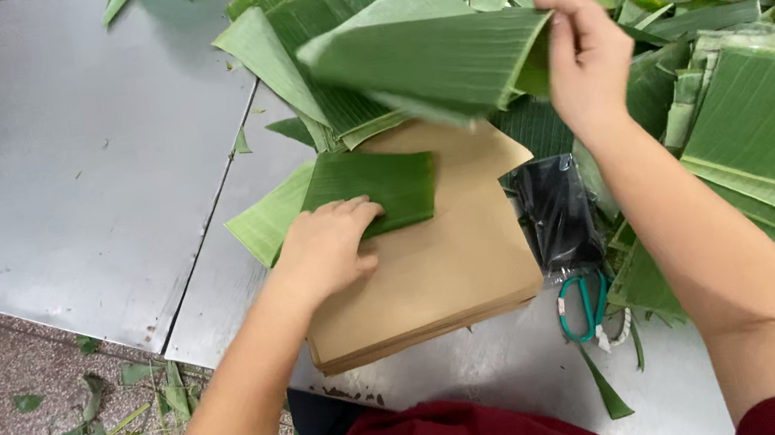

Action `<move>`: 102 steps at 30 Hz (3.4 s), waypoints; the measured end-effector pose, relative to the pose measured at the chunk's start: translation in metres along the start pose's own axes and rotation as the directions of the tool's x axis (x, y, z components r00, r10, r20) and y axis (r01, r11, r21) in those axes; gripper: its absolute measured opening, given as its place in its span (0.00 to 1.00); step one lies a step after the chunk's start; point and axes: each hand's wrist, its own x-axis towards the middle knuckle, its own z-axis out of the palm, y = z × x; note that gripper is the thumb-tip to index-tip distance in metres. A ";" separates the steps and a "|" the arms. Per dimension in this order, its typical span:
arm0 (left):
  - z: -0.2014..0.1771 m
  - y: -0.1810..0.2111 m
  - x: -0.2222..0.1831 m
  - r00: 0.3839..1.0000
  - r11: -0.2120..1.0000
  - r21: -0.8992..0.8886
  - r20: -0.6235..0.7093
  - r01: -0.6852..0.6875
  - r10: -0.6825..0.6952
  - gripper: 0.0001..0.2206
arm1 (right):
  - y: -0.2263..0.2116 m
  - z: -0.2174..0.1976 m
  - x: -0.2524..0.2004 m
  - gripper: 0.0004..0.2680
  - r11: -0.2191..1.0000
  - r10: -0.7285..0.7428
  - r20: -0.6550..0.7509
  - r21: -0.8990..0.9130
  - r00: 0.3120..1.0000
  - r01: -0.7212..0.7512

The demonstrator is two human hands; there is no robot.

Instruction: The person is wrapping portions of meat paste in banana leaves. They place a leaf on a wooden board, add a portion of pink paste, roll the leaf tightly, and then fold the ends to secure the package.

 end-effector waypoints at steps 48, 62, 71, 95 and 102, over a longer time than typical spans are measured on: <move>0.041 0.060 -0.120 0.902 0.981 0.121 -0.388 -0.154 0.190 0.17 | -0.144 -0.043 -0.138 0.12 0.946 0.323 0.662 -0.203 0.676 -0.254; 0.026 0.060 -0.124 0.765 0.966 0.257 -0.620 -0.011 0.173 0.18 | -0.143 -0.049 -0.152 0.12 0.959 -0.283 0.734 0.206 0.617 0.194; -0.024 0.075 -0.095 0.989 0.998 -0.033 0.141 -0.047 0.051 0.05 | -0.135 -0.059 -0.126 0.08 0.988 0.135 0.935 -0.151 0.327 0.026; 0.009 0.058 -0.114 0.954 0.894 -0.358 -0.029 0.269 -0.299 0.13 | -0.128 -0.026 -0.143 0.13 0.997 0.043 0.879 -0.070 0.476 0.039; 0.021 0.066 -0.130 0.950 0.960 0.269 -0.270 -0.084 0.159 0.15 | -0.119 -0.025 -0.145 0.11 0.883 -0.432 0.663 0.172 0.611 0.437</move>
